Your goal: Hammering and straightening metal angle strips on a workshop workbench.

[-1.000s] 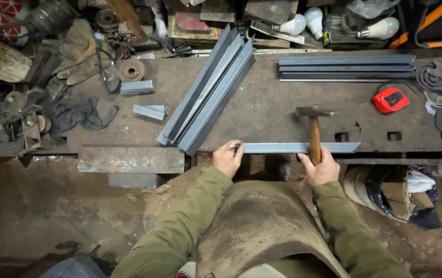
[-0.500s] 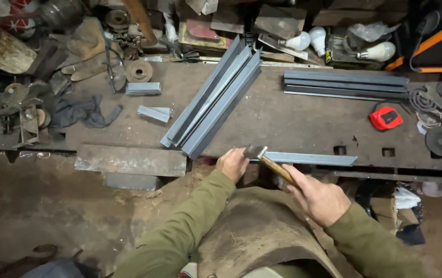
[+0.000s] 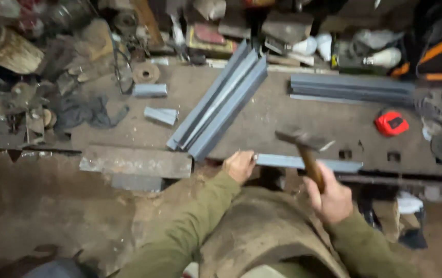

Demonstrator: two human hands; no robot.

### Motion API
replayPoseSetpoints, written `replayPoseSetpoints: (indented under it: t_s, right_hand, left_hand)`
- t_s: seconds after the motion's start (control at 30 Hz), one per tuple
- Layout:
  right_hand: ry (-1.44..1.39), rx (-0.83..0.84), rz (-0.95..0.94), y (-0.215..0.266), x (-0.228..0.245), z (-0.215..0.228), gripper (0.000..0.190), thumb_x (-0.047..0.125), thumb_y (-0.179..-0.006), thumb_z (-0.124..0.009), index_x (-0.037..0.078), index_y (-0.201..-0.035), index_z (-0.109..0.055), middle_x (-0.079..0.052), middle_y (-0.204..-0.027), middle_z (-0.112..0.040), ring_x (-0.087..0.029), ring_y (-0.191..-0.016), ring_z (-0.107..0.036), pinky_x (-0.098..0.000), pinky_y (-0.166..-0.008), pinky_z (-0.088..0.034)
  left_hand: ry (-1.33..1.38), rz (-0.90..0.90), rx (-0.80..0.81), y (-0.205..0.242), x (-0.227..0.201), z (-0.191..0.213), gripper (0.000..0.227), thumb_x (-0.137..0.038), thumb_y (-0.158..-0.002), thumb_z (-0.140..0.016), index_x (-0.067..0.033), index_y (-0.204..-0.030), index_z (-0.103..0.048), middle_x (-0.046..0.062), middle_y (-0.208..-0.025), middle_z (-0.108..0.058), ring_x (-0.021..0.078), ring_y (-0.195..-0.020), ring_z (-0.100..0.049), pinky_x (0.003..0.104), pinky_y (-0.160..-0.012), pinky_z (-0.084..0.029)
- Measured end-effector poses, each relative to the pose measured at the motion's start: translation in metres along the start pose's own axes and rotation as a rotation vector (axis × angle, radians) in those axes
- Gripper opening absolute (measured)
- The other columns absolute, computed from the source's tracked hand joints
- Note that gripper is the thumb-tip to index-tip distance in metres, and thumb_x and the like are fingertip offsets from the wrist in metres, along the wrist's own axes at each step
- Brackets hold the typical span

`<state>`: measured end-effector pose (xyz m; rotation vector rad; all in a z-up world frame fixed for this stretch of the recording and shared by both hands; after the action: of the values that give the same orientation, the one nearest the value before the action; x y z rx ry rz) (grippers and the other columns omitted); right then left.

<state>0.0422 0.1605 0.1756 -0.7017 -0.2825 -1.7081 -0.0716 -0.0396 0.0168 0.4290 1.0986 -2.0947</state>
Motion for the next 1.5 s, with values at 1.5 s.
replayPoseSetpoints:
  t_s: [1.5]
  right_hand:
    - [-0.158, -0.11, -0.323, 0.047, -0.13, -0.035, 0.048, 0.032, -0.083, -0.083, 0.006, -0.121, -0.067, -0.01, -0.086, -0.074, -0.018, -0.072, -0.072, -0.035, -0.067, -0.058]
  left_hand:
    - [-0.74, 0.195, 0.099, -0.09, 0.051, 0.119, 0.038, -0.026, -0.086, -0.075, -0.016, -0.122, -0.066, 0.009, -0.13, -0.066, 0.0219, -0.075, -0.067, 0.056, -0.094, -0.048]
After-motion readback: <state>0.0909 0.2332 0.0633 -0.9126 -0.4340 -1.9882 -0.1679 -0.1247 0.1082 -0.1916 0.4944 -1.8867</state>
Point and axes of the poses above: each hand's wrist, its own y-axis away from the middle knuckle, its own z-axis out of the back of the hand, x = y × z, the point moved 8 cm from there along -y, towards the middle knuckle
